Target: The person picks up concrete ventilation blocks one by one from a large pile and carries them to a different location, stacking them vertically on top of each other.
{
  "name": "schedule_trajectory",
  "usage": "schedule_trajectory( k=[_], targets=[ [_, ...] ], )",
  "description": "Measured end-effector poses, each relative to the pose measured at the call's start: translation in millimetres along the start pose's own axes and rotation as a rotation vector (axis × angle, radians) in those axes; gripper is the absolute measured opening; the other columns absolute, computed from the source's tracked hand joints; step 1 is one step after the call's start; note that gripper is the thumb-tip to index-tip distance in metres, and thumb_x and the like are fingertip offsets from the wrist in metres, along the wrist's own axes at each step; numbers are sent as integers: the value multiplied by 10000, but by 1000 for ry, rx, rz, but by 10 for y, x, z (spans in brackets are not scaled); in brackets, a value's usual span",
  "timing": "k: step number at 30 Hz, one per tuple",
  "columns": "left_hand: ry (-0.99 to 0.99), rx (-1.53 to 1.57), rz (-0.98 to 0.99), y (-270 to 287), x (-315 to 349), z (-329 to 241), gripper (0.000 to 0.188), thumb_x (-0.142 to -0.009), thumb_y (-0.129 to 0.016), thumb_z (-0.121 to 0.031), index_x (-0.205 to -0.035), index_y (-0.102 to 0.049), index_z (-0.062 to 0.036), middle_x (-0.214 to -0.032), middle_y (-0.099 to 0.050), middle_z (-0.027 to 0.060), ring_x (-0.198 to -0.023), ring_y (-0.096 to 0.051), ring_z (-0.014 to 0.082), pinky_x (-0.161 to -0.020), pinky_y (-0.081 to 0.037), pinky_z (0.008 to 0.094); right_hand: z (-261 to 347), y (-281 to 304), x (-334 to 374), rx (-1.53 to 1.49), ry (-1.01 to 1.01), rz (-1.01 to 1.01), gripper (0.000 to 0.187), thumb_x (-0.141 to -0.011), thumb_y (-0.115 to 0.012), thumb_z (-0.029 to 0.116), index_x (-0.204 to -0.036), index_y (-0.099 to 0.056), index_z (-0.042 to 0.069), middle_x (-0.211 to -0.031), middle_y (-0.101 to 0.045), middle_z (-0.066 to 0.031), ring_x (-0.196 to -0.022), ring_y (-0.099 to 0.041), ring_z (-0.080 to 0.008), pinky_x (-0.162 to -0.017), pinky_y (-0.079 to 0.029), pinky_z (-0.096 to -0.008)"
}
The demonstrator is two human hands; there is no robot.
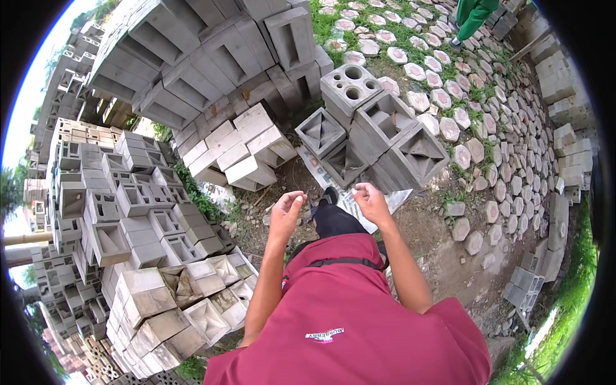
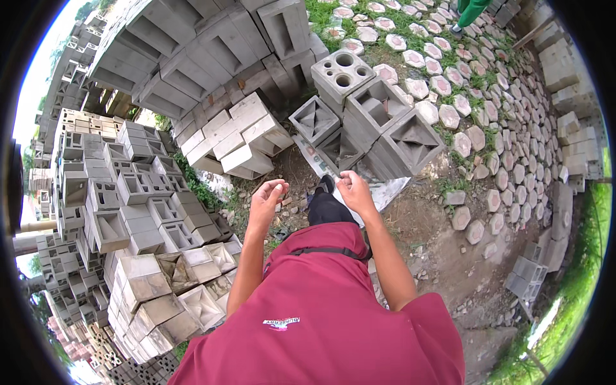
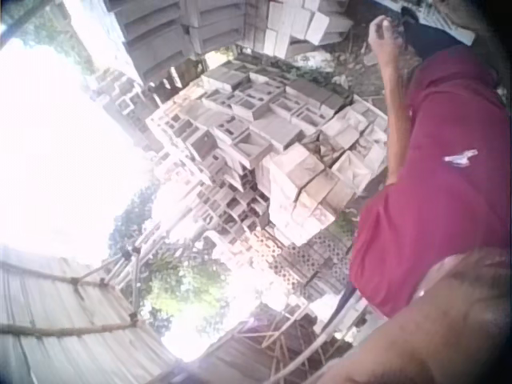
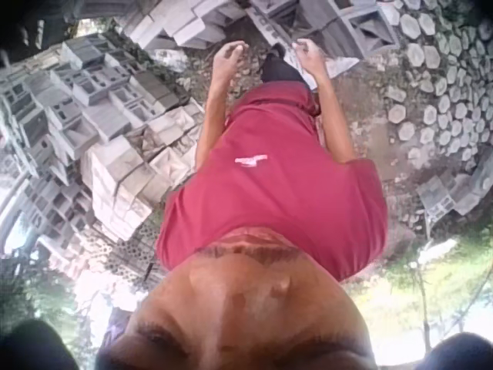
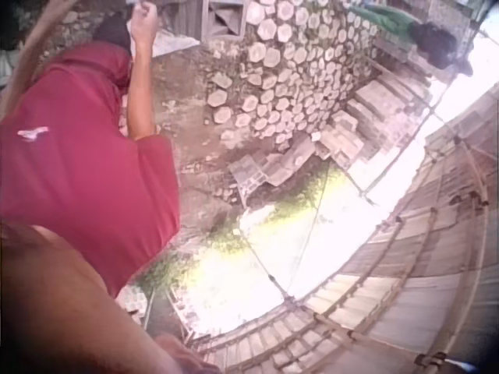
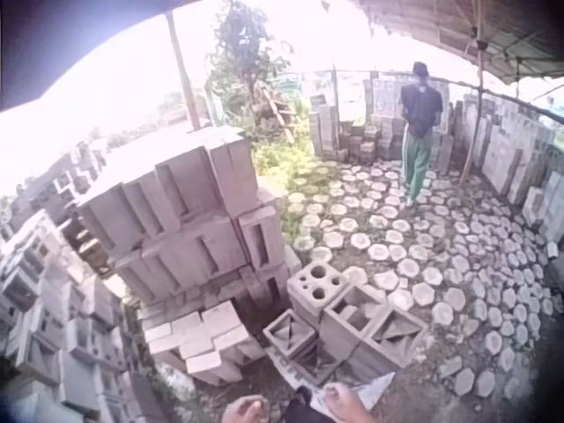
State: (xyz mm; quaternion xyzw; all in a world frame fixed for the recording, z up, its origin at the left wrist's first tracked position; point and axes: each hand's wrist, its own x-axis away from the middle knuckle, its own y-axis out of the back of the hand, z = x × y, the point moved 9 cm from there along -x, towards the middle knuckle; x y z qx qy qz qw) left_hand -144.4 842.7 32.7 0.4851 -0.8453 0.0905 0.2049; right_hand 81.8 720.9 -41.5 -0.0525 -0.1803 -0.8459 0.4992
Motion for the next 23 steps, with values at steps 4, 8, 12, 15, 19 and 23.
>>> schedule_trajectory(
  k=[4, 8, 12, 15, 19, 23],
  targets=[
    [25, 4, 124, -17, -537, -340, 268, -943, -565, -158, -1138, -586, 25, -1076, -656, 95, -1020, -600, 140, -920, -451, 274, -345, -63, -666, 83, -124, -125, 423, -868, -644, 311, -1132, -568, -10, -859, -687, -146, -793, -676, -241, -717, -519, -360],
    [10, -101, 104, 164, -1296, -216, 275, -960, -545, -216, -1146, -599, -20, -1076, -665, 45, -945, -568, 84, -804, -426, 241, -540, -266, -1103, 265, -141, -38, 505, -859, -633, 340, -1207, -512, -5, -868, -686, -184, -864, -660, -369, -773, -504, -437],
    [89, -189, 183, 114, -2189, 353, 324, -942, -566, -245, -1149, -589, 3, -1070, -672, 78, -952, -589, 133, -837, -440, 276, -933, -449, -1612, 277, -212, -40, 590, -847, -646, 356, -1261, -459, -20, -897, -682, -188, -893, -650, -381, -800, -493, -442],
    [-49, -727, 174, 80, -3101, 907, 476, -838, -673, -290, -1146, -562, 57, -1114, -607, 214, -1080, -571, 342, -958, -437, 392, -1485, -598, -2071, 177, -407, -176, 680, -827, -667, 386, -1311, -413, -19, -950, -667, -200, -901, -647, -382, -804, -493, -441],
    [-80, -851, 234, 76, -4462, 1605, 618, -782, -730, -316, -1252, -505, 15, -1280, -510, 234, -1216, -478, 356, -1021, -389, 401, -2265, -958, -2593, 57, -608, -329, 908, -787, -694, 490, -1416, -271, -11, -1029, -639, -220, -950, -634, -347, -857, -481, -418],
    [-144, -924, 199, 117, -5769, 2229, 690, -765, -747, -299, -1317, -448, -11, -1314, -493, 224, -1228, -470, 361, -1053, -362, 414, -3011, -1438, -3221, -33, -635, -365, 1014, -777, -699, 521, -1471, -156, 18, -1139, -592, -256, -1000, -618, -355, -904, -459, -420]
  ],
)
